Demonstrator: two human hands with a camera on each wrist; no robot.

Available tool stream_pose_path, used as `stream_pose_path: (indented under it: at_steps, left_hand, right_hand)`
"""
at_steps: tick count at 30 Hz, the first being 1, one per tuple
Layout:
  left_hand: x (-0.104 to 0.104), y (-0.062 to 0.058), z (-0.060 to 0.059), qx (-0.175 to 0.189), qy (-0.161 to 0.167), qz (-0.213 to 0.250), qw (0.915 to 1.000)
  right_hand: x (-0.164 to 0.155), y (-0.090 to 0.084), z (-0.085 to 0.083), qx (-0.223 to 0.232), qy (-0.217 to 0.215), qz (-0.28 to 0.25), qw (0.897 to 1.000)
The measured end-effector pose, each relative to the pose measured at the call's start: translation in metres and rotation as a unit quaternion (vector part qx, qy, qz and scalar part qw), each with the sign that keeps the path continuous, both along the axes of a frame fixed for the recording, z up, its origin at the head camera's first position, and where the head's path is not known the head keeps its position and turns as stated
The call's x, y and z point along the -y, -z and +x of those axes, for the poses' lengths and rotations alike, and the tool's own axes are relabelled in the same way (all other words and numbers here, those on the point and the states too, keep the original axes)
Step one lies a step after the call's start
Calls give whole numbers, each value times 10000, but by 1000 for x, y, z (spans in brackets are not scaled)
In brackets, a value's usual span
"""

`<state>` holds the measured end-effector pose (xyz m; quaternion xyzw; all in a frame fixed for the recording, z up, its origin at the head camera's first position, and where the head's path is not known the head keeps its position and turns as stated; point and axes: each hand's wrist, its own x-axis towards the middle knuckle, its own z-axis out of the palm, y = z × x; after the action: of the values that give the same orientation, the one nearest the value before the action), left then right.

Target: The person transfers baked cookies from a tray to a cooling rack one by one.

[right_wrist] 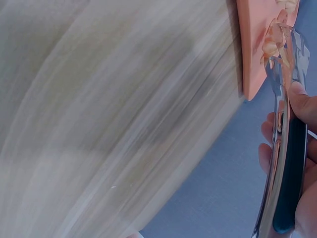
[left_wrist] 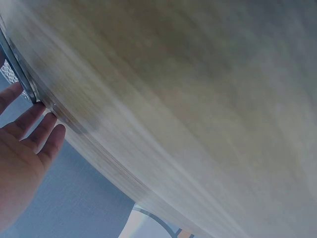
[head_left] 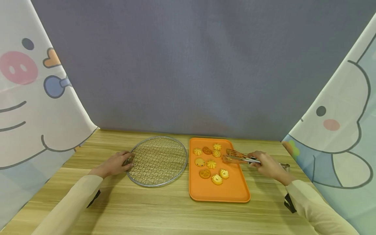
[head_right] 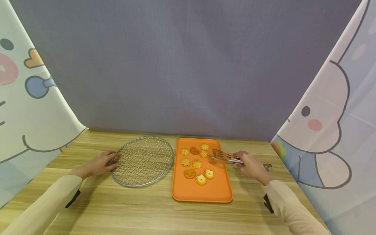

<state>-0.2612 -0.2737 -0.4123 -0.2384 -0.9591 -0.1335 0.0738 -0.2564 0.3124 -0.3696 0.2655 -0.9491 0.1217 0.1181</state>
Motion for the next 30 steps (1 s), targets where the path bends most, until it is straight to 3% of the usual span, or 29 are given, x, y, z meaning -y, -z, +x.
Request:
stream_pose_path:
  at_steps: [15,30]
  left_hand:
    - [2,4,-2,-136,80,1,9999]
    - [-1,1,0,-86,18,-43,10000]
  right_hand:
    - [18,-5,-4,-369,-328,-128,9987]
    - [57,-10,-11,-292,-559,-53,9980]
